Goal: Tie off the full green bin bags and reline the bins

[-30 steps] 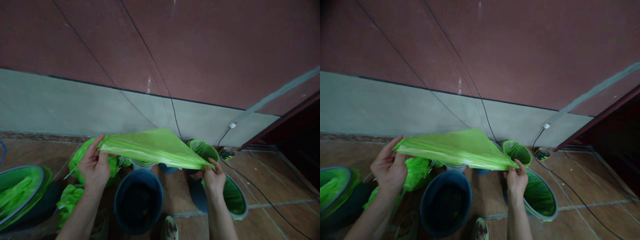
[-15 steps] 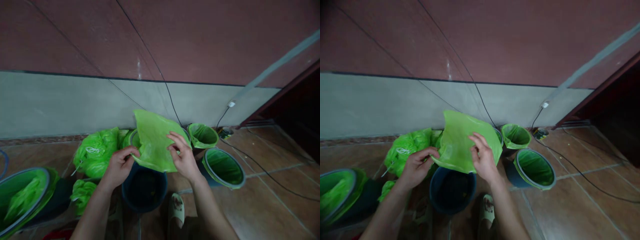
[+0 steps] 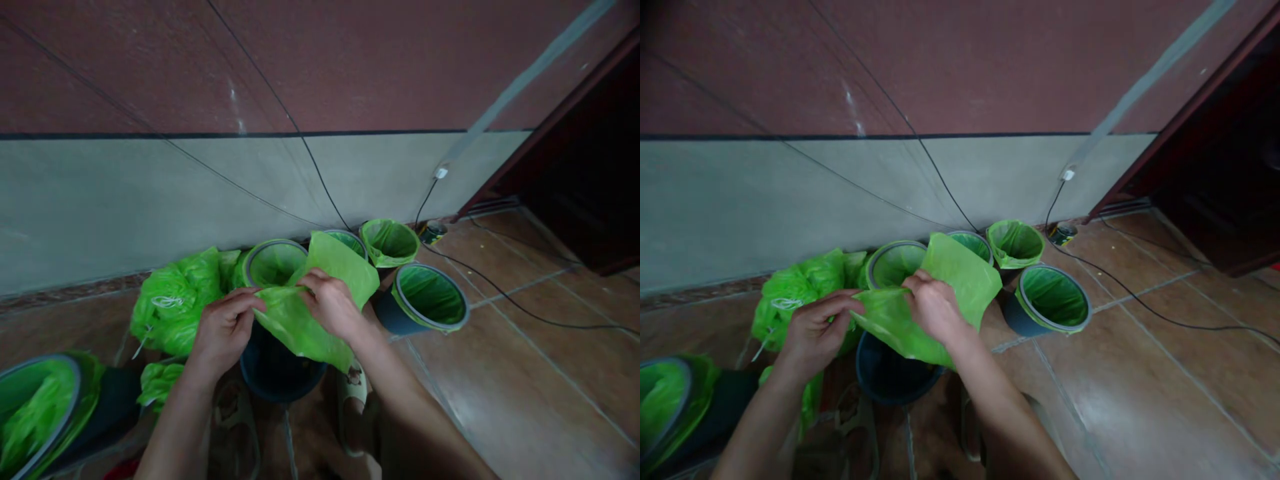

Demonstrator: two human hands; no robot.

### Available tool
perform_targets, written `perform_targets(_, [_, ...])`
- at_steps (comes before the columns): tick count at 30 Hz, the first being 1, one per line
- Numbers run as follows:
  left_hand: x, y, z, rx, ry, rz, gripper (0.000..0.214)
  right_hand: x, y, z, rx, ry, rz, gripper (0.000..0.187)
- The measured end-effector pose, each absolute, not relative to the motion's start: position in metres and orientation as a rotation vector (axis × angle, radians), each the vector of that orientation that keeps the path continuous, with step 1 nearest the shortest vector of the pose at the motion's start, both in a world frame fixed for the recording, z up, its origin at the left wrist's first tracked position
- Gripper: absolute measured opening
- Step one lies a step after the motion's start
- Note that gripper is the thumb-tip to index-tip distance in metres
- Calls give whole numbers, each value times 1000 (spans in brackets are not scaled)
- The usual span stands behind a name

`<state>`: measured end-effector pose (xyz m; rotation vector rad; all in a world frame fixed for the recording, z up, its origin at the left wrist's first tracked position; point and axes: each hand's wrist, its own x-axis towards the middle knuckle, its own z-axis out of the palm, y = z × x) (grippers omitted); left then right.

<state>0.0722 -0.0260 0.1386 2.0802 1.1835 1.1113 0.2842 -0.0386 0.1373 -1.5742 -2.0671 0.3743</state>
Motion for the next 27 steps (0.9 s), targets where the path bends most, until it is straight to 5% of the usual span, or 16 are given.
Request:
perform_targets(5, [76,-20,130,1449,1291,1446,12,288,-37,140,-1584,-1718,318,18])
perform_targets(14, [103,-33,101,1152,958,1078,75,290,-32,134,-1500,-1181,454,16])
perform_targets(22, [125,-51,95,1143,1096,746,31,312,-25,135,-1380,-980,479,21])
perform_targets(27, [89,-33,129,700,1192,1101,34,356,-23,128,-1325,-1007,390,61])
